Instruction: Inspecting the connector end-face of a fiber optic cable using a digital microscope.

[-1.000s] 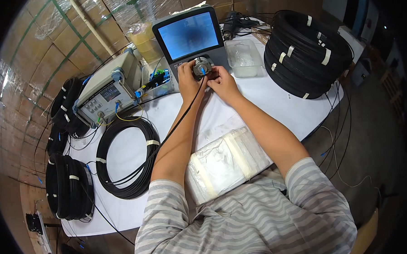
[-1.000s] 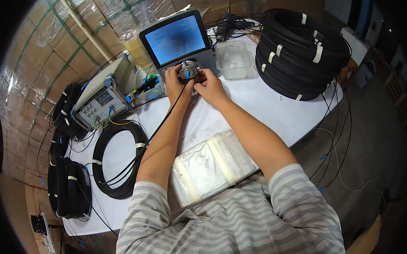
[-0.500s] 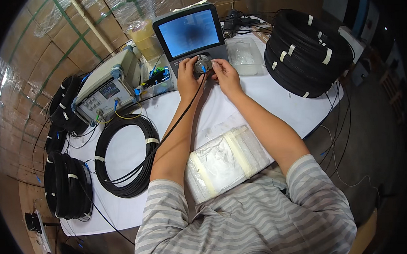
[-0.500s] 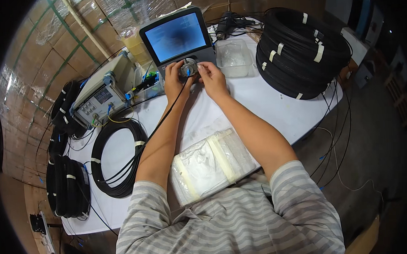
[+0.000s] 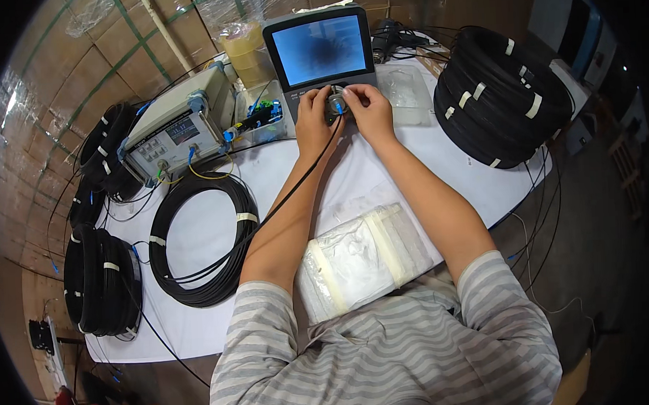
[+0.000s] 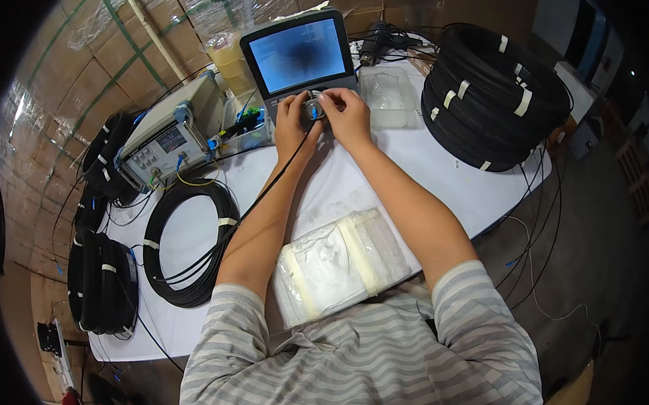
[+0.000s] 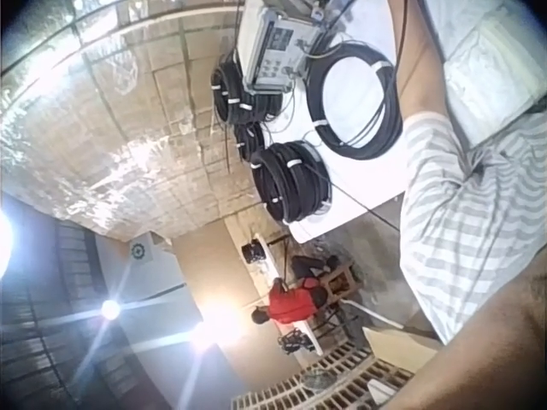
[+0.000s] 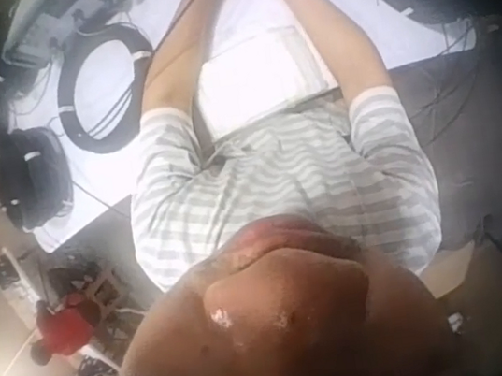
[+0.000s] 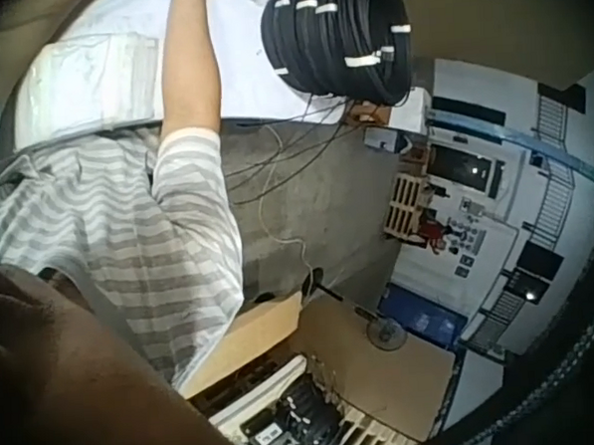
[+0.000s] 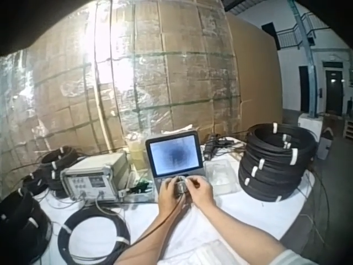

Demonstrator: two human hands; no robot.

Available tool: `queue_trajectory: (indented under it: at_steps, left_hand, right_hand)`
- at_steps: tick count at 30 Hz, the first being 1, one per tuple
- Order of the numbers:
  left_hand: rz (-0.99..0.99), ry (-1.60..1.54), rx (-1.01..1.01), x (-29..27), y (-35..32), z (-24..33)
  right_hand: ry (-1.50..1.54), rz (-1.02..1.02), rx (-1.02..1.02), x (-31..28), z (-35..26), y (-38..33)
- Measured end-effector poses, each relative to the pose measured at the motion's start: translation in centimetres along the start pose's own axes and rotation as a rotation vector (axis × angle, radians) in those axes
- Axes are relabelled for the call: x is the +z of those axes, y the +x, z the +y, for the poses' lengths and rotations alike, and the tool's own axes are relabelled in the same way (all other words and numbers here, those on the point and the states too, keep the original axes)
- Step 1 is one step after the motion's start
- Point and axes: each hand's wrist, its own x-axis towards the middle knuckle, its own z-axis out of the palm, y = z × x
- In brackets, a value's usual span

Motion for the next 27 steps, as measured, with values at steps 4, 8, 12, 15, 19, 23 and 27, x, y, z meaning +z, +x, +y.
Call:
queue_trajectory:
  at_steps: [4, 8, 12, 15, 19, 23, 27]
  left_hand:
    - [0.015, 0.005, -0.007, -0.1, -0.3, -0.1]
    - [0.032, -0.025, -0.016, 0.3, -0.2, 0.3]
    - [0.031, -0.027, -0.042, 0.3, -0.2, 0.5]
    - [0.019, -0.038, -0.068, 0.1, -0.2, 0.2]
    - [0.035, -0.037, -0.049, 0.2, -0.3, 0.1]
    - [0.033, -0.043, -0.058, 0.3, -0.2, 0.2]
    - [0.020, -0.062, -0.083, 0.3, -0.1, 0.3]
  right_hand:
    - [-0.137, -0.006, -0.043, 1.2, -1.1, 0.3]
    - [-0.145, 0.009, -0.022, 1.4, -1.0, 0.9]
    - [-0.140, 0.038, 0.000, 1.6, -1.1, 0.8]
    - [-0.108, 0.050, -0.013, 2.2, -1.6, 0.5]
    - [-0.107, 0.043, -0.022, 2.1, -1.5, 0.8]
    - [-0.046, 0.025, 0.050, 2.2, -0.5, 1.3]
    - [0.053, 0.000, 0.127, 2.2, 0.1, 1.5]
